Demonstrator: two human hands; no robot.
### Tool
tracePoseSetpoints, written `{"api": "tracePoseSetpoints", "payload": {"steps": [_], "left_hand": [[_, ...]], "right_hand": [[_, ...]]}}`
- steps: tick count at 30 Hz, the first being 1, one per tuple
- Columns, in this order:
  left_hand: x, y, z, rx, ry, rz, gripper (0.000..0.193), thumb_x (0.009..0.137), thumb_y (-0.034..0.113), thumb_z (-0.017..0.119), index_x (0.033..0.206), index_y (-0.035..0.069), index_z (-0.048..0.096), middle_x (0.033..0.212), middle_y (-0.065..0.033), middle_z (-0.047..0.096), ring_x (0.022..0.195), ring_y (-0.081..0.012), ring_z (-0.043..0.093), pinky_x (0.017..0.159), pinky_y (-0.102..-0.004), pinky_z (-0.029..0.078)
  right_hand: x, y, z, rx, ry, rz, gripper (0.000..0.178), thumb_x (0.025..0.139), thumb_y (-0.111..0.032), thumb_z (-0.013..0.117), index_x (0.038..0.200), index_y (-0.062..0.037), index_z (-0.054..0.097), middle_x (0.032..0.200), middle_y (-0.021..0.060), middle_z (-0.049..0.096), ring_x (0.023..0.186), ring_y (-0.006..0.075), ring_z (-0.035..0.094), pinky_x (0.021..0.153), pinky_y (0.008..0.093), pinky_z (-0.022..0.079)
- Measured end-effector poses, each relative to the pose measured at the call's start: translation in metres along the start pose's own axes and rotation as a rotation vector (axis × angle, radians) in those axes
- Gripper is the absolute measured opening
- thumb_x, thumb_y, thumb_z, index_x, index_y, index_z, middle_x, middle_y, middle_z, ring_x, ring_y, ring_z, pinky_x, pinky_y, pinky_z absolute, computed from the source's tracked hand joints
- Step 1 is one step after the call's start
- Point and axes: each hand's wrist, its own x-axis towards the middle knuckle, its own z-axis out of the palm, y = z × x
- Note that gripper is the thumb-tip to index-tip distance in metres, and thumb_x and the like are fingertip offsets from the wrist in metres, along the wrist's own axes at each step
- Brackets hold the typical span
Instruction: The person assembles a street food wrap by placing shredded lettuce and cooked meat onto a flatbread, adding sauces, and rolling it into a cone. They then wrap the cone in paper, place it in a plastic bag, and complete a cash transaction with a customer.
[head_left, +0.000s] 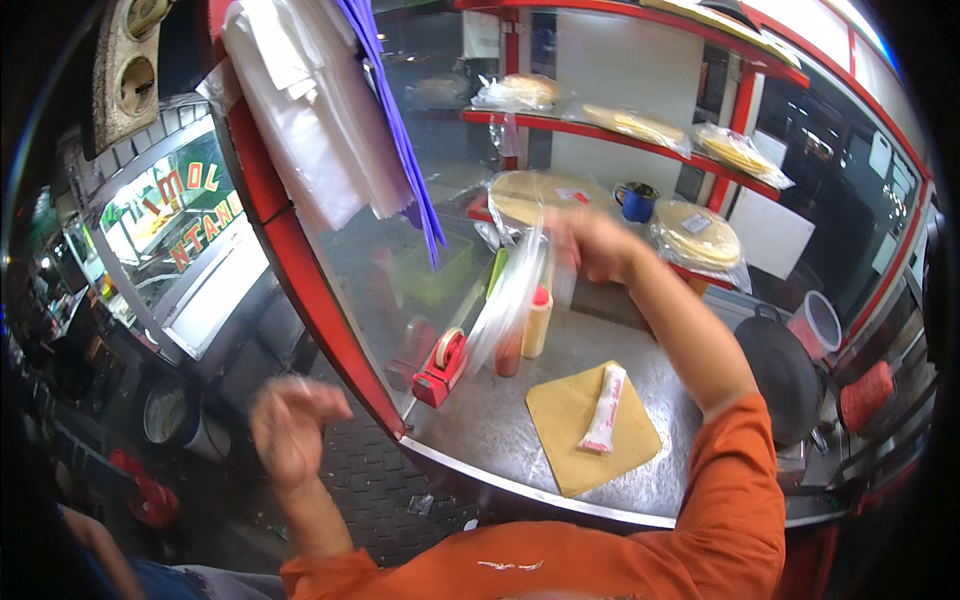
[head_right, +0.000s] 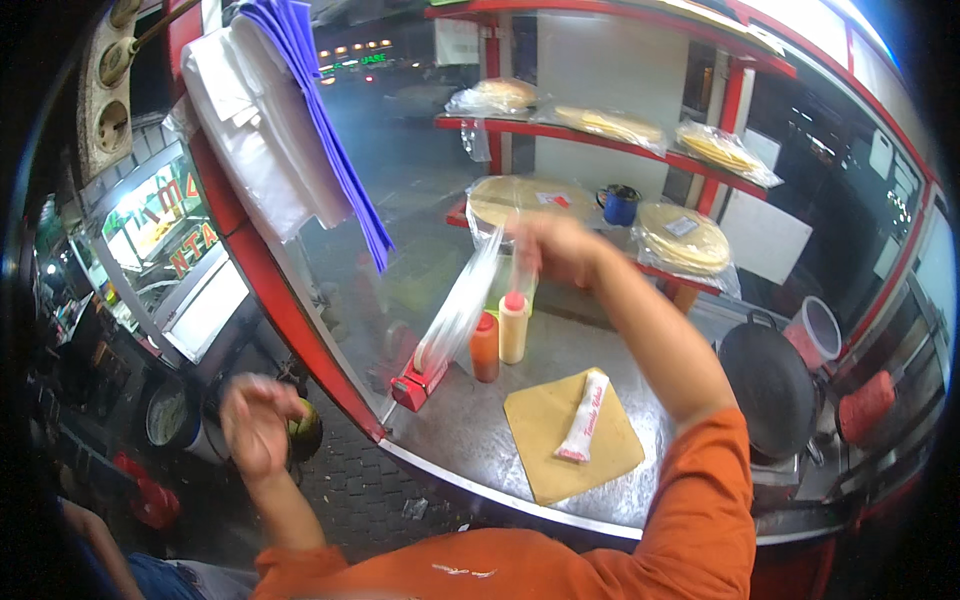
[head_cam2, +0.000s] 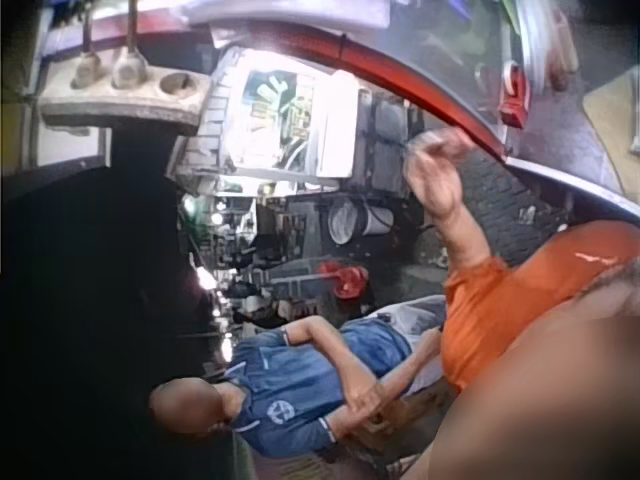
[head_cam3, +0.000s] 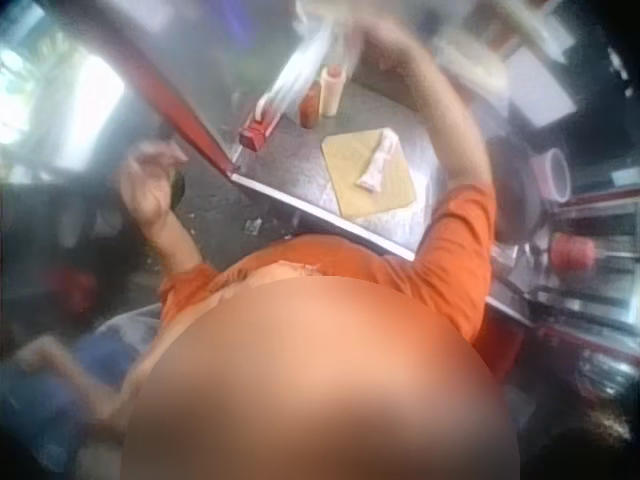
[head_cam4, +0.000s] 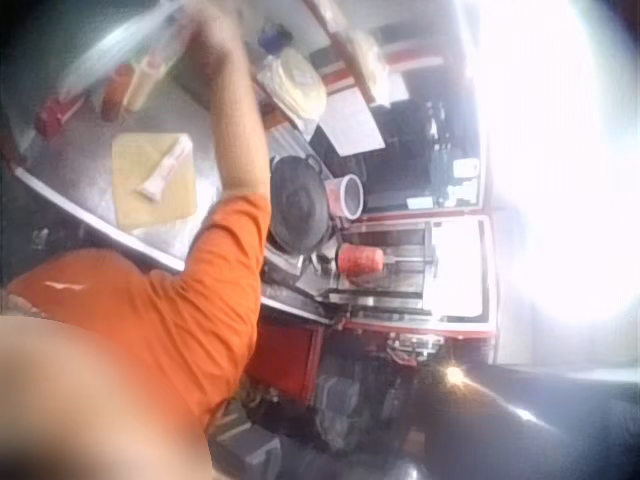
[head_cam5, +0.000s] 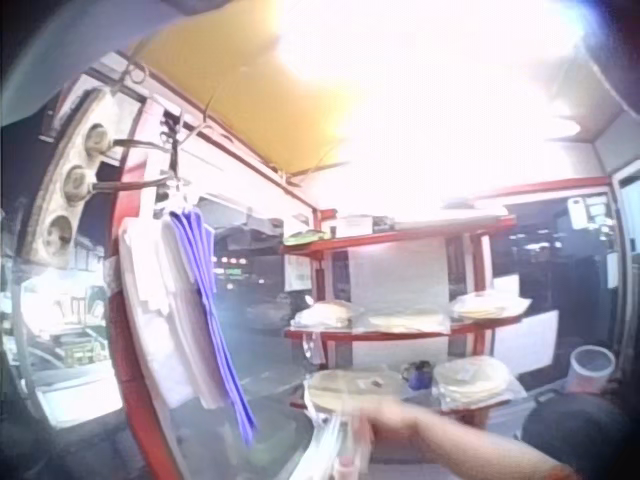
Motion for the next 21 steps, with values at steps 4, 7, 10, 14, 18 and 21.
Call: {"api": "tracePoseSetpoints", "payload": {"steps": [4, 7, 10, 14, 18, 21], "left_hand": [[0.092, -0.012, 0.033, 0.798, 0.327, 0.259, 0.044, 0.104, 0.021, 0.052, 0.140, -0.004, 0.047, 0.125, -0.0137, 0.061, 0.106, -0.0145, 0.061, 0.081, -0.0252, 0.051], [0.117, -0.007, 0.060, 1.011, 0.345, 0.260, 0.052, 0.105, 0.027, 0.052, 0.147, -0.002, 0.039, 0.136, -0.0162, 0.056, 0.100, -0.0132, 0.063, 0.074, -0.0233, 0.049], [0.130, 0.001, 0.064, 0.904, 0.309, 0.099, 0.060, 0.104, 0.034, 0.052, 0.149, -0.003, 0.036, 0.136, -0.0161, 0.056, 0.076, -0.0082, 0.062, 0.059, -0.0179, 0.043], [0.162, 0.012, 0.029, 0.694, 0.277, 0.034, 0.055, 0.103, 0.031, 0.056, 0.145, -0.001, 0.042, 0.126, -0.0108, 0.058, 0.072, -0.0075, 0.056, 0.062, -0.0164, 0.041], [0.185, 0.015, -0.002, 0.664, 0.349, 0.077, 0.045, 0.101, 0.021, 0.057, 0.142, 0.003, 0.049, 0.128, -0.0117, 0.057, 0.099, -0.0144, 0.056, 0.074, -0.0231, 0.046], [0.211, 0.027, -0.020, 0.969, 0.407, 0.013, 0.046, 0.102, 0.021, 0.057, 0.140, -0.003, 0.049, 0.138, -0.0150, 0.052, 0.118, -0.0230, 0.055, 0.093, -0.0328, 0.048]], "right_hand": [[0.052, -0.036, -0.048, 0.256, 0.978, -0.125, 0.036, 0.105, -0.038, 0.046, 0.104, -0.0028, 0.054, 0.095, 0.0138, 0.064, 0.099, 0.0262, 0.063, 0.093, 0.0402, 0.050], [0.026, -0.006, -0.023, 0.003, 0.914, -0.379, 0.050, 0.104, -0.036, 0.051, 0.139, -0.0021, 0.042, 0.123, 0.0104, 0.057, 0.109, 0.0208, 0.053, 0.093, 0.0391, 0.045], [-0.054, 0.081, 0.046, -0.362, 0.292, -0.507, 0.020, 0.098, -0.016, 0.058, 0.115, -0.0068, 0.065, 0.108, 0.0045, 0.064, 0.101, 0.0169, 0.059, 0.088, 0.0328, 0.049], [-0.192, 0.194, 0.129, -0.371, -0.658, -0.240, 0.036, 0.099, -0.020, 0.061, 0.130, -0.0017, 0.060, 0.111, 0.0163, 0.069, 0.106, 0.0219, 0.065, 0.093, 0.0348, 0.049], [-0.302, 0.266, 0.169, -0.470, -0.121, 0.014, 0.039, 0.099, -0.031, 0.057, 0.126, -0.0033, 0.063, 0.115, 0.0177, 0.070, 0.106, 0.0324, 0.066, 0.093, 0.0412, 0.050], [-0.394, 0.298, 0.155, -0.302, 0.145, 0.262, 0.038, 0.099, -0.032, 0.056, 0.120, -0.0018, 0.066, 0.119, 0.0191, 0.068, 0.109, 0.0342, 0.065, 0.093, 0.0423, 0.050]]}}
